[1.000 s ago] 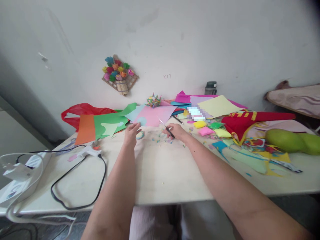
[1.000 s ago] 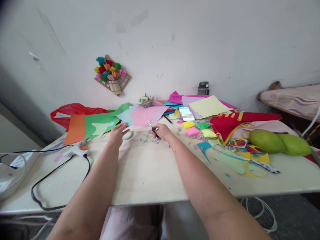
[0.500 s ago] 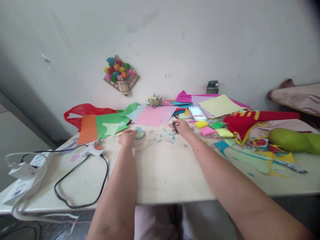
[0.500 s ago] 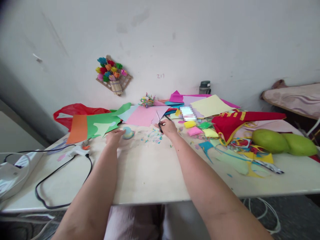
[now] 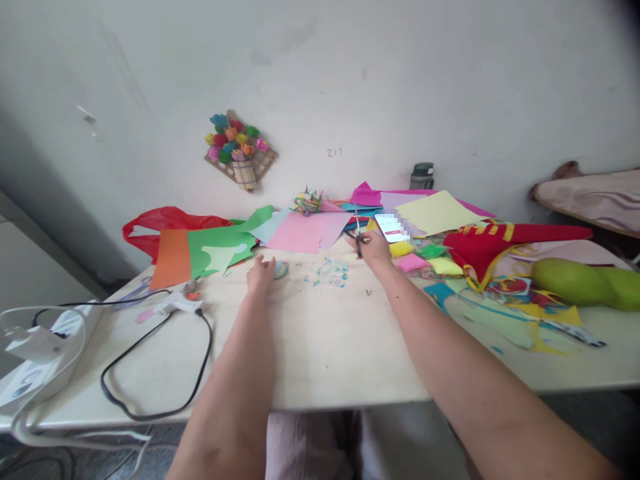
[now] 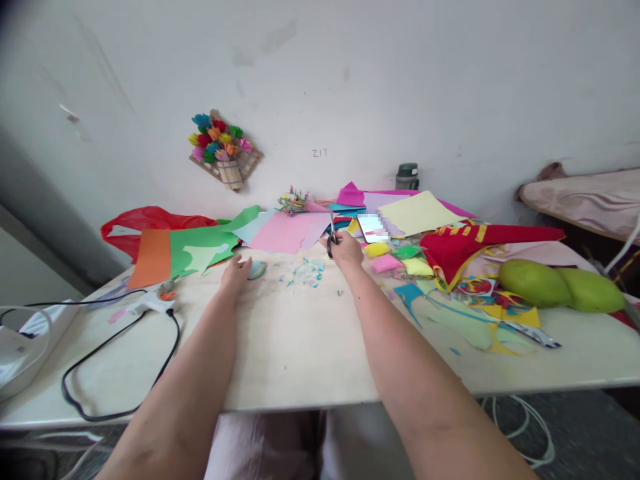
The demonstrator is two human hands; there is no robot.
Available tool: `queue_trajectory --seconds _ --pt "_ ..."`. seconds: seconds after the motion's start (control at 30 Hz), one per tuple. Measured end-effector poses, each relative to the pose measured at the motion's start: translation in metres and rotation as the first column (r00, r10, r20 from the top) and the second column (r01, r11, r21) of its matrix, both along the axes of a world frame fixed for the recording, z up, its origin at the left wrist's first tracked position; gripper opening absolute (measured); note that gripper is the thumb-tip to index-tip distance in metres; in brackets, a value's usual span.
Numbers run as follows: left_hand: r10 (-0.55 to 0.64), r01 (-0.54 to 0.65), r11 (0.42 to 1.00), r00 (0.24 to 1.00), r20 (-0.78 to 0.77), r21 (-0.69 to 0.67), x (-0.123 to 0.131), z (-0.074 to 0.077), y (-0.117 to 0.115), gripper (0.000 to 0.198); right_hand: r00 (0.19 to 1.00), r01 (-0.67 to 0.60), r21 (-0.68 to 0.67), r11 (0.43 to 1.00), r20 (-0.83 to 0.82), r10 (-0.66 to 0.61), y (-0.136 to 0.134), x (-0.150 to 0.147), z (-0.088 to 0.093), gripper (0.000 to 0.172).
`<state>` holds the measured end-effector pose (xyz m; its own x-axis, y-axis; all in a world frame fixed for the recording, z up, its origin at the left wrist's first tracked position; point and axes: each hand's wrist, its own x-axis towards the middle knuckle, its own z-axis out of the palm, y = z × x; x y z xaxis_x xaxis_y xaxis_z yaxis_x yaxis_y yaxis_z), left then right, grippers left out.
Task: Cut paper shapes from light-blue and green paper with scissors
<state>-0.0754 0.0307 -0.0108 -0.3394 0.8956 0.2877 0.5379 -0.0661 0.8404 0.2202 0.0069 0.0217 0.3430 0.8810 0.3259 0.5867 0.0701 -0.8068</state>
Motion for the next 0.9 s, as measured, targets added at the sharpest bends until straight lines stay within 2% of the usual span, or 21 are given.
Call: queue_trajectory --seconds 0.1,0.17,0.37,0.43,0.57,0.73,0.9 --pt "0.097 -0.099 0.994 0.995 -0.040 -0.054 0.006 0.004 -0.004 0.039 0.988 0.010 -0.094 0.996 0.153 0.004 -0.006 -0.001 0.004 0.037" --pt "0.125 -0.127 0.992 0.989 -0.077 -0.022 0.010 0.008 -0.008 0.038 0.965 0.007 -0.157 0.988 0.260 0.035 -0.010 -0.002 0.005 0.040" --pt "0.106 -0.081 0.988 0.976 -0.191 0.135 0.027 0.017 -0.015 0.031 0.867 -0.158 -0.188 0.969 0.444 0.228 -0.015 -0.006 0.004 0.030" --pt "0.046 -0.014 0.987 0.979 -0.198 0.158 0.036 0.016 -0.014 0.028 0.816 -0.195 -0.209 0.958 0.508 0.277 -0.016 -0.008 0.002 0.028" --pt "-0.210 0.223 0.969 0.969 -0.130 0.101 0.057 0.011 -0.014 0.021 0.744 -0.193 -0.210 0.958 0.606 0.282 -0.017 -0.012 -0.001 0.027" --pt "-0.394 0.401 0.913 0.915 -0.089 0.077 0.078 0.009 -0.025 0.020 0.737 -0.164 -0.139 0.977 0.640 0.215 -0.018 -0.017 -0.003 0.026" --pt "-0.461 0.468 0.882 0.882 -0.097 0.056 0.083 0.010 -0.030 0.022 0.776 -0.150 -0.111 0.982 0.602 0.187 -0.016 -0.019 -0.006 0.025"
